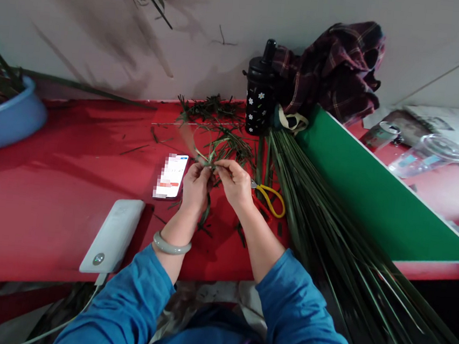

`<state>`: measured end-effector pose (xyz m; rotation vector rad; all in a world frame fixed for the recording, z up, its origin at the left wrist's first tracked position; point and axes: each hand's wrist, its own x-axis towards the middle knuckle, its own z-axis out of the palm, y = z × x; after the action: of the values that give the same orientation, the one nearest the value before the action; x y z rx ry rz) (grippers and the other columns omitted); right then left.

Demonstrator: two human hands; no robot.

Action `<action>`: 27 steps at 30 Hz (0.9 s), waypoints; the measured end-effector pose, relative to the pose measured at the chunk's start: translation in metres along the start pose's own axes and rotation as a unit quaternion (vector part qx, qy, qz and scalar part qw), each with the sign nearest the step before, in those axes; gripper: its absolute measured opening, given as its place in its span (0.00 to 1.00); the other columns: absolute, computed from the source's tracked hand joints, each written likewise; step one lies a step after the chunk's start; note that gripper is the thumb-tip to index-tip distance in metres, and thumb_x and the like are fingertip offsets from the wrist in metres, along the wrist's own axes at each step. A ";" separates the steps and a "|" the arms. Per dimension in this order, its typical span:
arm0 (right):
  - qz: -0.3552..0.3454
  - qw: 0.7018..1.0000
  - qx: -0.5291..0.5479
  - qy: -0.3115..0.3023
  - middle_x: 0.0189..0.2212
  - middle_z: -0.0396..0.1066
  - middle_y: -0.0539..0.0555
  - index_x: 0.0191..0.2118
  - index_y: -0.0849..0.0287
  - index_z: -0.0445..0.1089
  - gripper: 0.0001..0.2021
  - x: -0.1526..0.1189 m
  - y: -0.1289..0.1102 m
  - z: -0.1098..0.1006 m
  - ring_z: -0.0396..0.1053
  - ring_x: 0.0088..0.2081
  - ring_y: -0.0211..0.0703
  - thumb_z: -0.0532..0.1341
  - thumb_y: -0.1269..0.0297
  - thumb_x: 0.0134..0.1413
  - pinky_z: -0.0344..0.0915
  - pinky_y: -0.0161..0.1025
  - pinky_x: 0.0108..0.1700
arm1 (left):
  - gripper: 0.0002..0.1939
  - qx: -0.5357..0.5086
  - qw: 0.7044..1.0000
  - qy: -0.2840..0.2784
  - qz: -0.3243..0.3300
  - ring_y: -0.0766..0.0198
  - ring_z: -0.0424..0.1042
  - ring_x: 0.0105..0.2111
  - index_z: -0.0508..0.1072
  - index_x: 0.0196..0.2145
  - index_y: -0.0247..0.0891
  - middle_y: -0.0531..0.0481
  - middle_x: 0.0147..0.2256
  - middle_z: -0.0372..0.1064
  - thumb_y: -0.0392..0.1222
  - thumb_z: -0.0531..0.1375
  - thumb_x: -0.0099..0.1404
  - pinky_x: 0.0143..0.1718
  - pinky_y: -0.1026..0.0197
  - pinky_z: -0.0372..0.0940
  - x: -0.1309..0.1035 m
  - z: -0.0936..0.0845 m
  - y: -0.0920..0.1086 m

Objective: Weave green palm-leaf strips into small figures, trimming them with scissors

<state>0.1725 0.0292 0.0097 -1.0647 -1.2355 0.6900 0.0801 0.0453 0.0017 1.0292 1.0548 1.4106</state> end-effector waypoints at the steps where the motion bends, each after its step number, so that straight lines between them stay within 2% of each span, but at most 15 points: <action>1: -0.021 0.998 -0.046 -0.022 0.26 0.71 0.48 0.31 0.55 0.69 0.05 0.000 -0.001 -0.001 0.68 0.30 0.35 0.56 0.66 0.48 0.66 0.34 0.35 | 0.06 -0.002 1.000 0.001 0.004 0.75 0.55 0.16 0.62 0.27 0.37 0.59 0.17 0.57 0.41 0.56 0.53 0.17 0.70 0.51 0.000 0.000 -0.001; 4: -0.058 0.989 -0.122 -0.059 0.31 0.72 0.49 0.33 0.55 0.71 0.07 0.000 -0.002 -0.005 0.69 0.35 0.36 0.56 0.68 0.49 0.66 0.35 0.39 | 0.05 0.009 1.000 -0.002 0.015 0.74 0.58 0.18 0.62 0.27 0.37 0.58 0.19 0.59 0.39 0.56 0.52 0.20 0.69 0.55 0.001 -0.001 -0.003; 7: -0.058 0.984 -0.154 -0.061 0.34 0.73 0.50 0.37 0.55 0.71 0.10 0.001 0.000 -0.007 0.70 0.36 0.37 0.56 0.68 0.49 0.66 0.35 0.40 | 0.04 0.067 0.997 -0.015 0.024 0.74 0.59 0.18 0.63 0.27 0.37 0.58 0.19 0.60 0.39 0.55 0.53 0.19 0.69 0.55 0.000 -0.002 -0.004; 12: -0.080 0.967 -0.229 -0.076 0.31 0.73 0.50 0.35 0.53 0.72 0.10 0.003 0.001 -0.012 0.70 0.34 0.38 0.54 0.66 0.51 0.66 0.34 0.38 | 0.03 0.117 0.991 -0.033 0.057 0.71 0.64 0.21 0.63 0.28 0.37 0.55 0.21 0.64 0.37 0.54 0.54 0.23 0.67 0.60 0.001 -0.003 -0.008; 18: -0.054 0.958 -0.269 -0.081 0.33 0.73 0.49 0.36 0.53 0.71 0.09 0.005 -0.002 -0.017 0.71 0.35 0.38 0.54 0.66 0.51 0.65 0.34 0.37 | 0.02 0.133 0.987 -0.059 0.066 0.69 0.67 0.24 0.64 0.29 0.37 0.54 0.22 0.66 0.37 0.53 0.55 0.26 0.66 0.61 0.001 -0.003 -0.008; 22: -0.035 0.945 -0.319 -0.058 0.31 0.73 0.48 0.33 0.54 0.71 0.08 0.005 -0.003 -0.018 0.71 0.32 0.38 0.55 0.67 0.49 0.65 0.34 0.35 | 0.01 0.132 0.986 -0.080 0.067 0.70 0.67 0.24 0.63 0.27 0.37 0.55 0.21 0.65 0.35 0.53 0.53 0.26 0.67 0.61 -0.002 -0.001 -0.002; 27: -0.083 0.935 -0.346 -0.012 0.30 0.73 0.49 0.31 0.55 0.70 0.08 0.003 -0.001 -0.012 0.71 0.32 0.38 0.53 0.68 0.49 0.65 0.33 0.35 | 0.04 0.101 0.992 -0.058 0.045 0.73 0.61 0.17 0.64 0.30 0.36 0.57 0.19 0.61 0.37 0.53 0.54 0.20 0.69 0.56 -0.004 0.001 -0.003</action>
<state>0.1848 0.0279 0.0120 -1.4969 -1.6203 0.1182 0.0817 0.0419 -0.0015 1.3043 1.0925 1.3177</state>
